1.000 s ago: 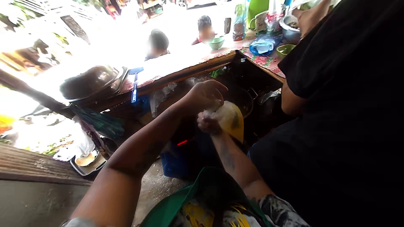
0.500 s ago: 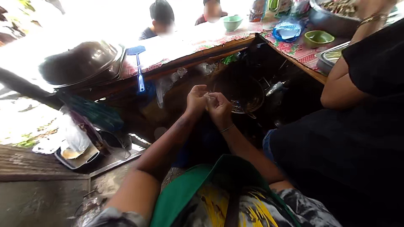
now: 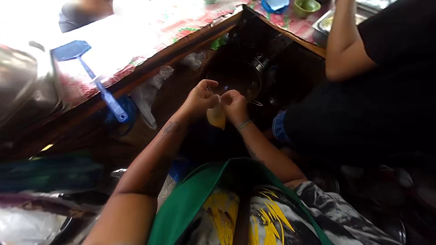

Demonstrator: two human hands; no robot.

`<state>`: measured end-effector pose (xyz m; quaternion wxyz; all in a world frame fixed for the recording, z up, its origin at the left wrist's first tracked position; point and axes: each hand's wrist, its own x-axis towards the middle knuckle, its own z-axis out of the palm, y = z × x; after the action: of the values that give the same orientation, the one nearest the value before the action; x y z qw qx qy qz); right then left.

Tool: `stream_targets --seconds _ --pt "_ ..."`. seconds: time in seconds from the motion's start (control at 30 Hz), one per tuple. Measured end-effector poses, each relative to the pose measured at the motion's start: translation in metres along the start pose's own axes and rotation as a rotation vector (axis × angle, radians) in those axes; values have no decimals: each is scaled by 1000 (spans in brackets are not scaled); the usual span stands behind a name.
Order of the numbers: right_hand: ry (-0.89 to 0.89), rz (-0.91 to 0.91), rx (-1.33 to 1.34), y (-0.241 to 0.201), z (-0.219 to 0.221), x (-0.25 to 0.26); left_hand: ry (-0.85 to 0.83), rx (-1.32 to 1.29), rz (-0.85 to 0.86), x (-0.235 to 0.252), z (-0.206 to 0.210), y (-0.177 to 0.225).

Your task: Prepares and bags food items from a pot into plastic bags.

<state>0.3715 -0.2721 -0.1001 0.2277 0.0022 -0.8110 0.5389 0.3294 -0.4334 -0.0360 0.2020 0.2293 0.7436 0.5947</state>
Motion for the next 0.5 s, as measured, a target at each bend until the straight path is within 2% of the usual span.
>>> stream_targets --seconds 0.17,0.33,0.4,0.5 --pt "23 -7 -149 -18 4 -17 116 118 97 2 6 -16" --pt "258 -63 -289 -23 3 -27 180 69 163 4 18 -21" --pt "193 -42 -253 -21 1 -25 174 32 151 6 18 -21" --pt "74 67 -46 -15 -4 -20 112 -65 98 12 14 -21"
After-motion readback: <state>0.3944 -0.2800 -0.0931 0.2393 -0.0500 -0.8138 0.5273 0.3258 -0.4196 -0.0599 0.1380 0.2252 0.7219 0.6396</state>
